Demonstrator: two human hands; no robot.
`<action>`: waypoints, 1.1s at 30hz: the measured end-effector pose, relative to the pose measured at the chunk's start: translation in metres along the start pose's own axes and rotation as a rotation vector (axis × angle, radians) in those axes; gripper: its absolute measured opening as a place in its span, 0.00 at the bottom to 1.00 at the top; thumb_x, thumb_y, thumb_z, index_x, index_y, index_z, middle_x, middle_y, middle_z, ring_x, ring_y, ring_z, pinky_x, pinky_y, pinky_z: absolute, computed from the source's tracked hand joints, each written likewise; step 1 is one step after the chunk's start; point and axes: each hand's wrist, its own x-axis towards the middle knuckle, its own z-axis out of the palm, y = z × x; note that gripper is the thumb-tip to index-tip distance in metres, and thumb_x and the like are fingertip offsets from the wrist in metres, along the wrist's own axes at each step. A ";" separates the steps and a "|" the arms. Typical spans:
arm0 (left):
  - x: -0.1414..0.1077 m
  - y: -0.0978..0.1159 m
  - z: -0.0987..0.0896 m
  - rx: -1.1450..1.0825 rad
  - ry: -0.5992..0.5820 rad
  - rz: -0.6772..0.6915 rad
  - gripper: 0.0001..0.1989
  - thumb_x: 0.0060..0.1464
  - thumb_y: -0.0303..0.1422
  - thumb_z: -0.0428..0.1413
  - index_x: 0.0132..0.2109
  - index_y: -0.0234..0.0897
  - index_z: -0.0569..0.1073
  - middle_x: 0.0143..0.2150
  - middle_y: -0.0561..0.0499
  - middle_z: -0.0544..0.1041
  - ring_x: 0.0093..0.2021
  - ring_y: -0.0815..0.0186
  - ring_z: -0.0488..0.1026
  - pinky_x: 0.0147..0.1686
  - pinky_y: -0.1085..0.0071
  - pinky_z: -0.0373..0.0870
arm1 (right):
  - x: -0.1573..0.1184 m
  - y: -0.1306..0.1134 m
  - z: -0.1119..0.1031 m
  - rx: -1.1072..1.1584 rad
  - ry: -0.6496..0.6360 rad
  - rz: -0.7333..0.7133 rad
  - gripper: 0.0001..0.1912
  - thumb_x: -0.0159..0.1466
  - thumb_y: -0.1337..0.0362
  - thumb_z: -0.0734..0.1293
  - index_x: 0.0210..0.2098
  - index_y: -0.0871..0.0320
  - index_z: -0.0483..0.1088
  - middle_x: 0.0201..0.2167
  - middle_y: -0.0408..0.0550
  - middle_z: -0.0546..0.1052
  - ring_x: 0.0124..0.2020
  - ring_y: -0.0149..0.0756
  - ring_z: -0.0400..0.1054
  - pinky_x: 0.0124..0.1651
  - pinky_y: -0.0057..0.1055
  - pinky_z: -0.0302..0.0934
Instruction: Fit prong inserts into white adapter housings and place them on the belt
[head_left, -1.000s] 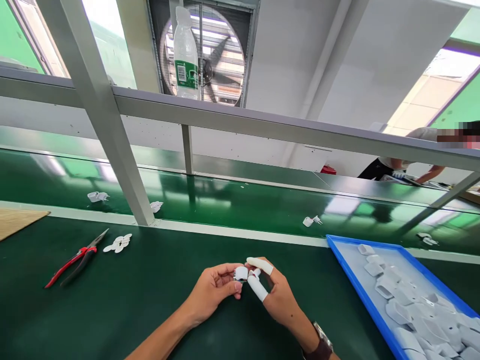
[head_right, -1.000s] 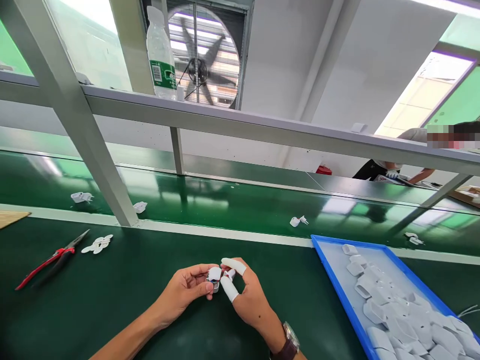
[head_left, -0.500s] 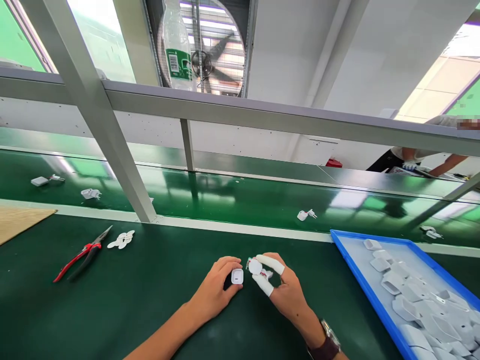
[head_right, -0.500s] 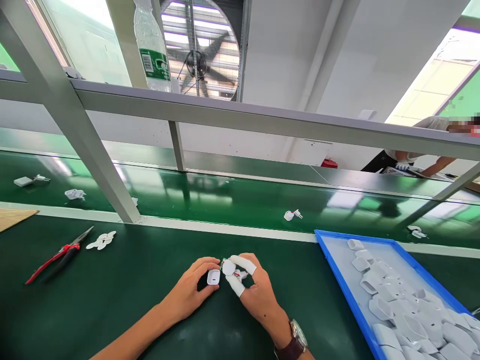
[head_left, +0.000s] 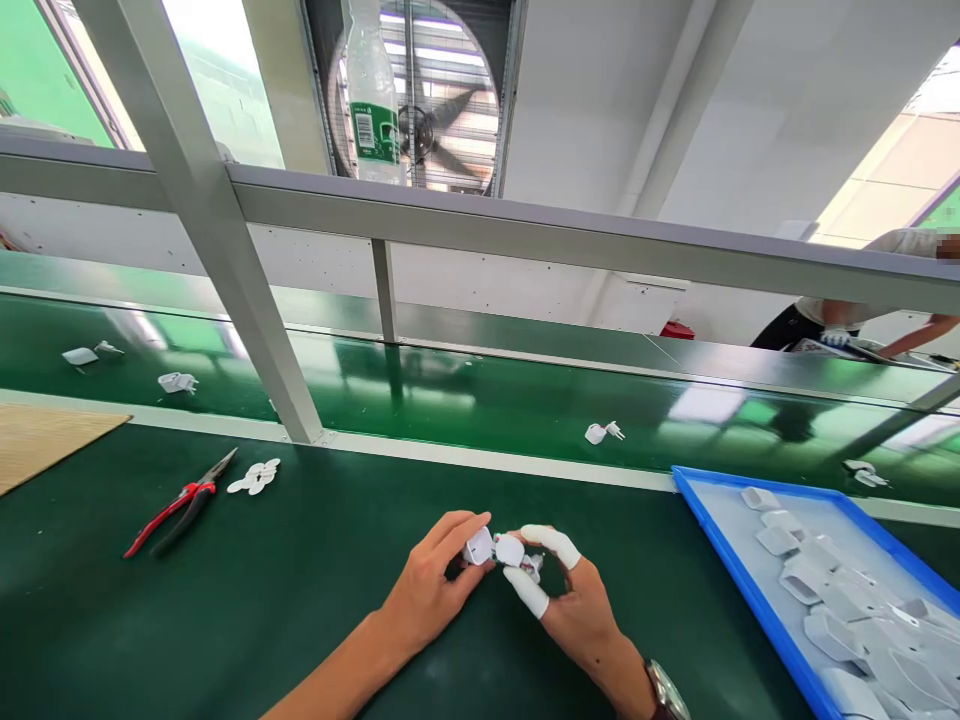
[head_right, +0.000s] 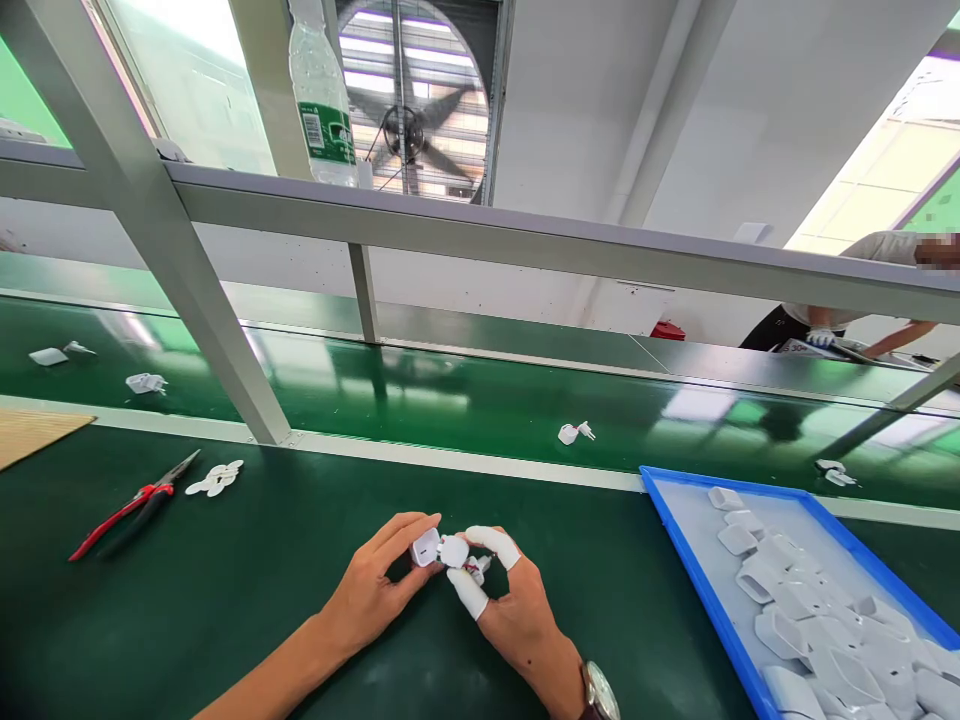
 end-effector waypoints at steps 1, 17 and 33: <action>0.000 0.001 0.000 0.014 0.007 0.023 0.23 0.64 0.30 0.58 0.64 0.46 0.70 0.56 0.46 0.77 0.49 0.62 0.79 0.48 0.67 0.80 | 0.000 -0.001 0.000 0.001 -0.004 -0.031 0.15 0.67 0.67 0.68 0.52 0.47 0.72 0.44 0.46 0.80 0.35 0.36 0.75 0.37 0.32 0.72; -0.001 0.005 -0.004 0.201 0.121 0.355 0.19 0.66 0.23 0.53 0.62 0.36 0.68 0.54 0.42 0.77 0.55 0.60 0.77 0.56 0.65 0.79 | -0.008 -0.012 0.001 -0.347 0.118 -0.431 0.26 0.67 0.75 0.66 0.63 0.55 0.65 0.46 0.54 0.79 0.47 0.46 0.76 0.51 0.45 0.75; -0.003 0.005 -0.005 0.221 0.083 0.410 0.21 0.64 0.19 0.53 0.62 0.33 0.67 0.53 0.41 0.75 0.54 0.60 0.76 0.56 0.63 0.79 | -0.009 -0.010 0.003 -0.436 0.094 -0.465 0.22 0.66 0.76 0.65 0.59 0.62 0.67 0.46 0.56 0.78 0.49 0.46 0.75 0.53 0.45 0.75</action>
